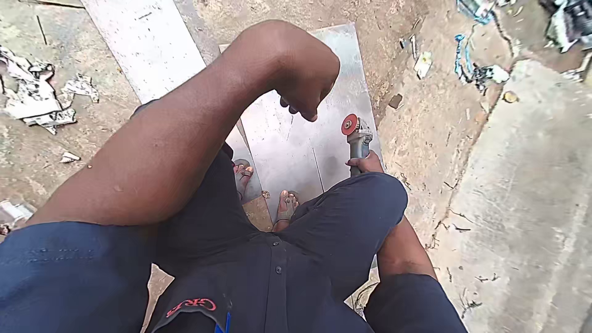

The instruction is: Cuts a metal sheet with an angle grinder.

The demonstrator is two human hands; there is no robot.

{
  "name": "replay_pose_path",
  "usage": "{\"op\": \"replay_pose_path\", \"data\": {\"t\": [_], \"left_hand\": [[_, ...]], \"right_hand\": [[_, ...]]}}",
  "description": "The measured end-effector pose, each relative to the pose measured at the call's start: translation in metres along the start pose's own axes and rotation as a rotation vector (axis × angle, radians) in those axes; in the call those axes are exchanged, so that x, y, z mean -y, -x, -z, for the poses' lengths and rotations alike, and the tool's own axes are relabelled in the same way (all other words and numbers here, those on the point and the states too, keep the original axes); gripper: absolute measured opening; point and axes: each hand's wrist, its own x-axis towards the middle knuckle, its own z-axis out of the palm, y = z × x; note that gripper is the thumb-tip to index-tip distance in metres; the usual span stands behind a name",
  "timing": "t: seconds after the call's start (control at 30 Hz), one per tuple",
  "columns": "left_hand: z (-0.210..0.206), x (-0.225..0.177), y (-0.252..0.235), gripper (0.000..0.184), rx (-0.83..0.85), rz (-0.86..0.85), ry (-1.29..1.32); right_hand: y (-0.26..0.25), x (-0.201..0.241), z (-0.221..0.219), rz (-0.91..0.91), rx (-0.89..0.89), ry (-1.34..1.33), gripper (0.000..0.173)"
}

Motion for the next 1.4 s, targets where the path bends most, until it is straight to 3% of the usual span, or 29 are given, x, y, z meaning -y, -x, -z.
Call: {"op": "replay_pose_path", "data": {"t": [0.1,0.2,0.27,0.33,0.43,0.5,0.57,0.73,0.83,0.9,1.0,1.1,1.2,1.3,1.4], "left_hand": [[-0.046,-0.043,-0.040,0.026,0.268,-0.061,-0.210],[-0.088,-0.085,-0.084,0.034,0.350,-0.168,-0.101],[-0.106,-0.111,-0.115,0.048,0.269,-0.202,0.277],[-0.123,-0.148,-0.137,0.055,0.138,-0.155,0.883],[-0.108,-0.187,-0.142,0.062,-0.153,-0.026,1.621],[-0.100,-0.199,-0.143,0.074,-0.218,0.000,1.767],[-0.103,-0.207,-0.144,0.072,-0.222,0.011,1.755],[-0.114,-0.196,-0.144,0.073,-0.211,0.112,1.844],[-0.122,-0.176,-0.161,0.075,-0.174,0.099,1.955],[-0.128,-0.162,-0.176,0.078,-0.099,0.071,2.035],[-0.147,-0.150,-0.202,0.077,0.020,0.088,2.174],[-0.163,-0.131,-0.229,0.072,0.096,0.177,2.319],[-0.181,-0.113,-0.246,0.073,0.060,0.297,2.422],[-0.198,-0.100,-0.248,0.075,-0.002,0.361,2.349],[-0.205,-0.092,-0.247,0.070,-0.092,0.397,2.362]], "right_hand": [[0.010,0.015,0.042,0.132,-0.002,-0.197,0.076],[0.034,0.047,0.086,0.222,-0.011,-0.321,0.069],[0.053,0.065,0.115,0.265,-0.051,-0.336,0.067],[0.079,0.072,0.132,0.285,-0.101,-0.332,0.066],[0.105,0.101,0.132,0.396,-0.193,-0.305,0.072],[0.105,0.105,0.122,0.467,-0.235,-0.271,0.073],[0.097,0.096,0.113,0.495,-0.249,-0.177,0.077],[0.088,0.100,0.099,0.500,-0.246,-0.005,0.075],[0.085,0.112,0.095,0.493,-0.205,0.051,0.071],[0.078,0.112,0.092,0.477,-0.140,0.060,0.079],[0.063,0.103,0.082,0.334,-0.014,0.095,0.096],[0.044,0.104,0.065,0.209,0.099,0.151,0.094],[0.029,0.106,0.045,0.162,0.178,0.257,0.092],[0.024,0.104,0.033,0.146,0.249,0.270,0.096],[0.027,0.104,0.028,0.150,0.305,0.292,0.109]]}}
